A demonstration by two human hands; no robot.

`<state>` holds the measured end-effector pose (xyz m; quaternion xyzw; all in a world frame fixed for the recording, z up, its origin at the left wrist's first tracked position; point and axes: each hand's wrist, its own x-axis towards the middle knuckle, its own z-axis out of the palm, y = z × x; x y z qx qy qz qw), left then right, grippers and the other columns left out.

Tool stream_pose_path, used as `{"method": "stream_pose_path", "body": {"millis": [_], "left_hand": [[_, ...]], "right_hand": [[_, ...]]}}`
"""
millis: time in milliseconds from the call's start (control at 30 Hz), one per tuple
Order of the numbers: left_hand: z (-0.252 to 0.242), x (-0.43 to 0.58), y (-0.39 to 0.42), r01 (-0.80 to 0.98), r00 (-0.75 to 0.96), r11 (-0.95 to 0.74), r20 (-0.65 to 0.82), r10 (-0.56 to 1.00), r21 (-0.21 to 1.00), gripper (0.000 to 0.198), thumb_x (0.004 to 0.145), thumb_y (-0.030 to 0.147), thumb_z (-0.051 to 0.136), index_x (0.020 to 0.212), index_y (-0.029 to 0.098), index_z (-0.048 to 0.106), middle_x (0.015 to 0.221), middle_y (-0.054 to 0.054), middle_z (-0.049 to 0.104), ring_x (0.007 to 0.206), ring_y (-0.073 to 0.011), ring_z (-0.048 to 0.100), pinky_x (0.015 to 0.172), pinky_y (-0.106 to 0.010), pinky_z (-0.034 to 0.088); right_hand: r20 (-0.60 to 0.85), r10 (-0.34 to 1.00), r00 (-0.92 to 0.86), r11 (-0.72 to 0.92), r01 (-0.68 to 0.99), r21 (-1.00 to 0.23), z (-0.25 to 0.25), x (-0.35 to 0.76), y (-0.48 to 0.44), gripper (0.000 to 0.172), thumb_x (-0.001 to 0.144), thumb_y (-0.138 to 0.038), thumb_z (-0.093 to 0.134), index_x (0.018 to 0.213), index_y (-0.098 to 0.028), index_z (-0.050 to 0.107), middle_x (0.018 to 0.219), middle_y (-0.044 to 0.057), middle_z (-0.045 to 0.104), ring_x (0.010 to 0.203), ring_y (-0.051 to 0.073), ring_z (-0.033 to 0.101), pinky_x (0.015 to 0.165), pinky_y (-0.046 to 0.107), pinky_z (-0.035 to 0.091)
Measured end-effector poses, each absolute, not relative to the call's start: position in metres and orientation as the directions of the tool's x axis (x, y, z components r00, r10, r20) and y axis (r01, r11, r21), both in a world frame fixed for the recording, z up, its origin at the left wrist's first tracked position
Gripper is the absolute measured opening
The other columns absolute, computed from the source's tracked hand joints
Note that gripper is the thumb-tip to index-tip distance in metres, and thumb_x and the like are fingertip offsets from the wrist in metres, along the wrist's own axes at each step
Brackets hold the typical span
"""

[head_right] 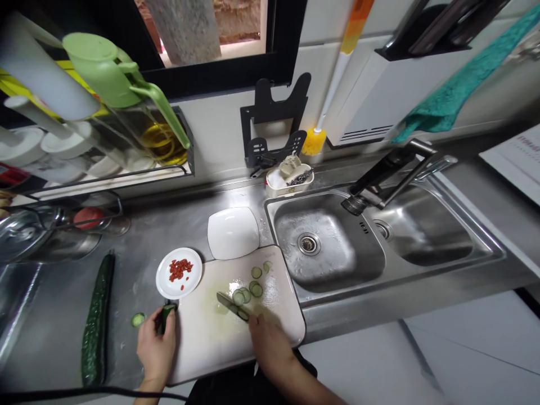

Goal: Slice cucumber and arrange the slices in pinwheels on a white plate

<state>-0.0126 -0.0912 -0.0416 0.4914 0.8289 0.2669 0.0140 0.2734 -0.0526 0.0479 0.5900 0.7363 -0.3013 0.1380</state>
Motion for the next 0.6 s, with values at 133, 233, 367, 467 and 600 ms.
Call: {"method": "stream_pose_path", "body": {"millis": [133, 233, 367, 467, 600], "left_hand": [[-0.038, -0.009, -0.092, 0.798, -0.513, 0.375, 0.206, 0.833, 0.471, 0.043, 0.083, 0.046, 0.051, 0.113, 0.016, 0.058, 0.102, -0.011, 0.064, 0.097, -0.025, 0.058, 0.089, -0.039, 0.046], [-0.032, -0.006, -0.093, 0.791, -0.52, 0.401, 0.164, 0.838, 0.461, 0.047, 0.083, 0.046, 0.05, 0.117, 0.015, 0.056, 0.105, -0.012, 0.063, 0.1, -0.0258, 0.057, 0.09, -0.039, 0.046], [-0.027, -0.005, -0.094, 0.793, -0.506, 0.4, 0.13, 0.853, 0.459, 0.051, 0.081, 0.048, 0.052, 0.119, 0.013, 0.054, 0.108, -0.013, 0.062, 0.102, -0.0269, 0.057, 0.092, -0.041, 0.046], [-0.026, -0.007, -0.094, 0.816, -0.488, 0.366, 0.191, 0.852, 0.448, 0.053, 0.08, 0.047, 0.055, 0.12, 0.012, 0.053, 0.109, -0.014, 0.06, 0.106, -0.0283, 0.055, 0.094, -0.044, 0.045], [-0.016, 0.006, -0.09, 0.892, -0.316, 0.155, 0.339, 0.886, 0.425, 0.043, 0.083, 0.038, 0.057, 0.119, 0.014, 0.053, 0.111, -0.014, 0.059, 0.11, -0.0272, 0.053, 0.099, -0.046, 0.042]], "right_hand": [[-0.556, 0.766, -0.323, 0.181, 0.938, -0.295, 0.048, 0.278, -0.053, 0.038, 0.082, 0.001, 0.037, 0.106, -0.017, 0.061, 0.098, 0.009, 0.065, 0.082, 0.018, 0.063, 0.069, 0.025, 0.043], [-0.541, 0.763, -0.353, 0.208, 0.927, -0.311, 0.047, 0.284, -0.054, 0.041, 0.08, 0.003, 0.036, 0.106, -0.018, 0.06, 0.099, 0.009, 0.063, 0.078, 0.016, 0.062, 0.068, 0.025, 0.042], [-0.49, 0.777, -0.395, 0.232, 0.903, -0.361, 0.048, 0.291, -0.055, 0.041, 0.079, 0.002, 0.037, 0.107, -0.019, 0.06, 0.103, 0.008, 0.061, 0.083, 0.018, 0.061, 0.073, 0.027, 0.043], [-0.454, 0.791, -0.41, 0.251, 0.894, -0.371, 0.049, 0.294, -0.055, 0.042, 0.08, 0.0, 0.04, 0.115, -0.017, 0.057, 0.111, 0.01, 0.059, 0.091, 0.021, 0.06, 0.078, 0.029, 0.044], [-0.393, 0.841, -0.373, 0.259, 0.914, -0.313, 0.046, 0.295, -0.054, 0.042, 0.082, -0.001, 0.042, 0.12, -0.014, 0.054, 0.117, 0.014, 0.057, 0.093, 0.022, 0.06, 0.081, 0.032, 0.044]]}}
